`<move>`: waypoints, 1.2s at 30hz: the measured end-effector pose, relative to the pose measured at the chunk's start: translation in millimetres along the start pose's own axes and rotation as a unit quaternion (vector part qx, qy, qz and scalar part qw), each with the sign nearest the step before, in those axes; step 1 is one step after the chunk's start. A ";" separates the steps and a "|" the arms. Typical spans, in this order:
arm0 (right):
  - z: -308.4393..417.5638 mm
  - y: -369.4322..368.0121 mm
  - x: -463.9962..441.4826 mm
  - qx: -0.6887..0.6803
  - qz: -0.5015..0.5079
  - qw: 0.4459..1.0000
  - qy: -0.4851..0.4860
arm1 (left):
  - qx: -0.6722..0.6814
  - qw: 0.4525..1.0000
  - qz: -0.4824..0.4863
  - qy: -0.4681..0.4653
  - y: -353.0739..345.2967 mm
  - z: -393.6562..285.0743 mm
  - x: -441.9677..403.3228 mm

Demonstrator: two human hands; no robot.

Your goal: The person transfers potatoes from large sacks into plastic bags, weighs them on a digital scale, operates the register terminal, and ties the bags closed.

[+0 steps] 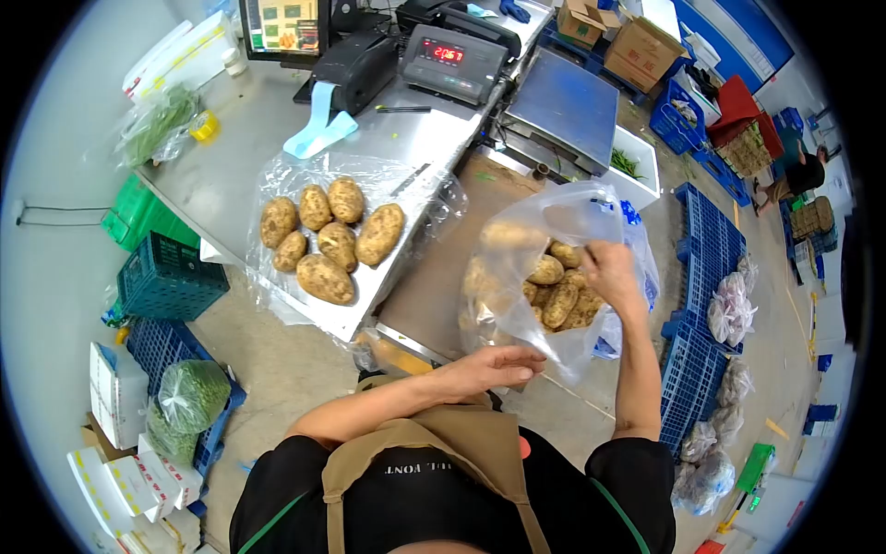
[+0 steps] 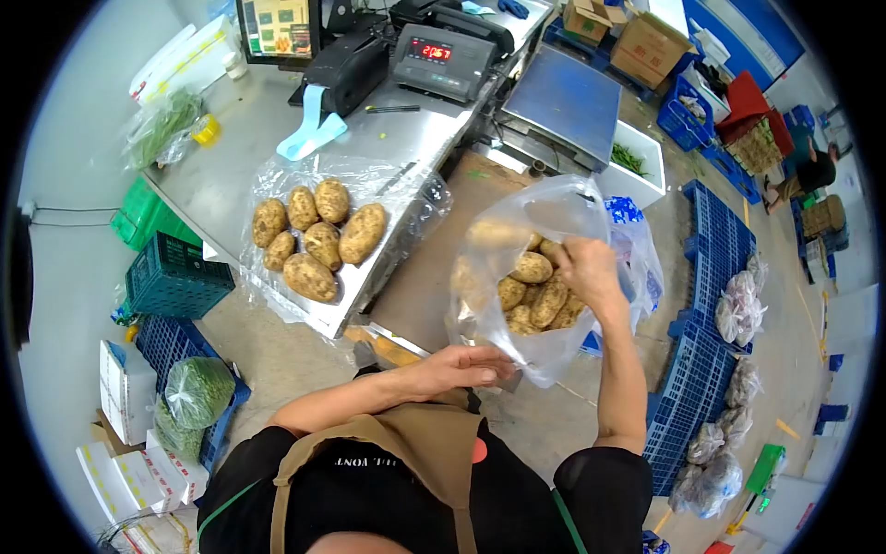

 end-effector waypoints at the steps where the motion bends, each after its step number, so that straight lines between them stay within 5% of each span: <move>1: 4.8 9.4 0.4 0.022 -0.027 0.999 -0.009 | -0.004 1.000 -0.007 0.013 8.5 0.3 9.8; 8: 94.4 69.7 13.4 0.085 -0.285 0.955 -0.027 | -0.020 0.996 -0.065 0.050 86.2 -26.2 114.5; 10: 100.3 68.3 21.5 0.101 -0.211 0.966 -0.114 | -0.010 0.995 -0.085 0.047 110.2 -35.4 149.6; 14: 175.4 57.2 1.8 0.119 -0.184 0.968 -0.122 | 0.035 0.990 -0.119 0.060 149.2 -39.3 200.3; 18: 213.0 25.7 -22.4 -0.063 -0.030 0.979 -0.191 | 0.054 0.989 -0.125 0.057 163.2 -53.4 221.7; 21: 228.7 6.9 -45.3 0.016 0.006 0.998 -0.061 | 0.061 0.991 -0.119 0.029 175.5 -60.1 226.4; 25: 232.5 -22.7 -85.4 0.027 -0.066 0.997 0.013 | 0.067 0.987 -0.145 -0.031 196.5 -80.4 238.0; 36: 363.7 -77.5 -261.4 -0.105 -0.104 0.981 0.124 | 0.164 0.907 -0.306 -0.237 377.1 -178.3 326.0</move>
Point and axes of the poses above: each hand's wrist, its own x-axis away from the middle knuckle, its own y-axis out of the back of the hand, z = x × y, the point moved 6 cm from there along -x, towards the middle knuckle, and after that the axes turned 4 degrees about y, right-handed, at the moved point
